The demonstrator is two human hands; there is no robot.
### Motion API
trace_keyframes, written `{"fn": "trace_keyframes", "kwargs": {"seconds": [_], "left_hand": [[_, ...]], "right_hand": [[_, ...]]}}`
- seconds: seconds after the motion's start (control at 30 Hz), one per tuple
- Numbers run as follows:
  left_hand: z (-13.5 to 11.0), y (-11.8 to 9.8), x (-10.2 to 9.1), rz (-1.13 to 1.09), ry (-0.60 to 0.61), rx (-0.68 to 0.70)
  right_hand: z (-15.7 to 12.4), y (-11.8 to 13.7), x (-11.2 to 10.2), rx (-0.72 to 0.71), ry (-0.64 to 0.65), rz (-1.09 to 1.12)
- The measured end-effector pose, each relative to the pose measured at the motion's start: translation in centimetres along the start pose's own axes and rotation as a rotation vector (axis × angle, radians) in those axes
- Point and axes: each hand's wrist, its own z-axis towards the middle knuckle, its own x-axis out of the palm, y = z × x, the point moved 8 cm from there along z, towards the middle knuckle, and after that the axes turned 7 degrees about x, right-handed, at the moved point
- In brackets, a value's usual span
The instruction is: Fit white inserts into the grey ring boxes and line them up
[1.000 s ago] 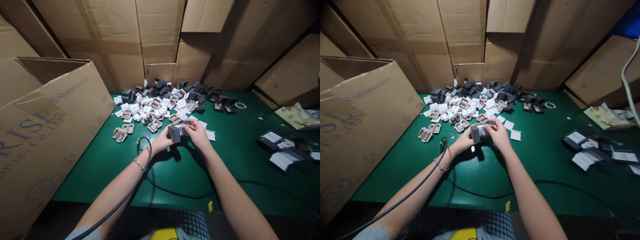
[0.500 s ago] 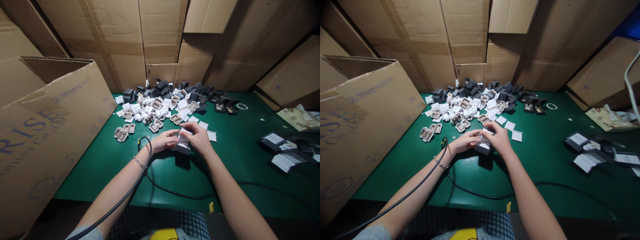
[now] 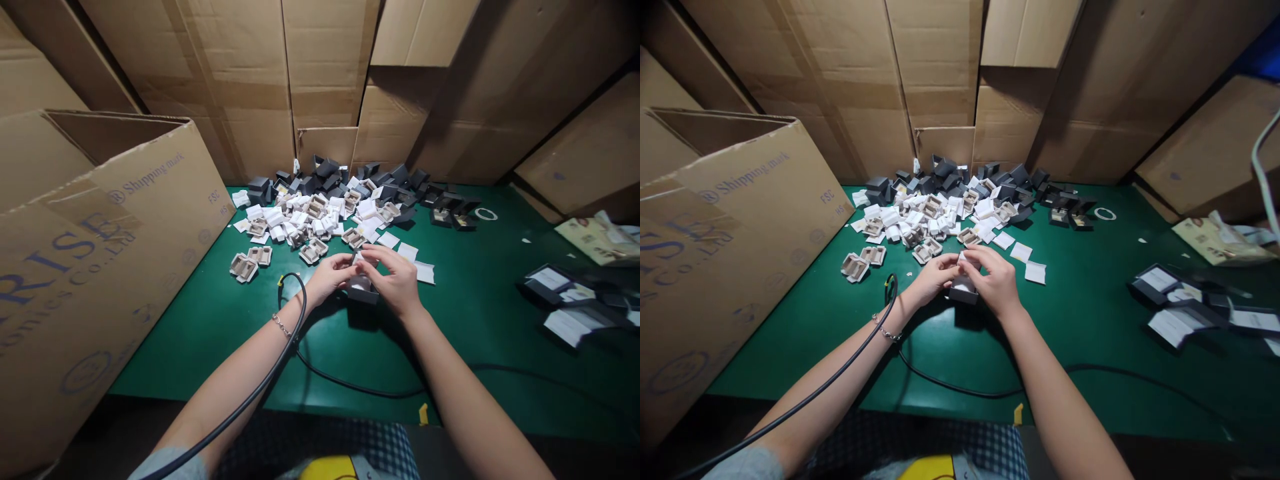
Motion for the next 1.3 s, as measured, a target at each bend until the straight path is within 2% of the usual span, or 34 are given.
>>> {"fn": "trace_keyframes", "kwargs": {"seconds": [0.33, 0.6, 0.97, 1.13, 1.3], "left_hand": [[-0.3, -0.9, -0.4, 0.052, -0.082, 0.02], [-0.2, -1.2, -0.3, 0.057, -0.072, 0.076], [-0.2, -1.3, -0.2, 0.114, -0.053, 0.068], [-0.2, -1.1, 0.1, 0.097, -0.044, 0.07], [-0.2, -0.7, 0.0, 0.052, -0.093, 0.055]], "right_hand": [[0.1, -0.8, 0.4, 0.029, 0.041, 0.05], [0.3, -1.6, 0.6, 0.156, 0.071, 0.143], [0.3, -3.2, 1.3, 0.302, 0.149, 0.222], [0.0, -4.5, 1.8, 0.426, 0.132, 0.315], [-0.2, -5.3, 2.4, 0.51, 0.117, 0.352]]}}
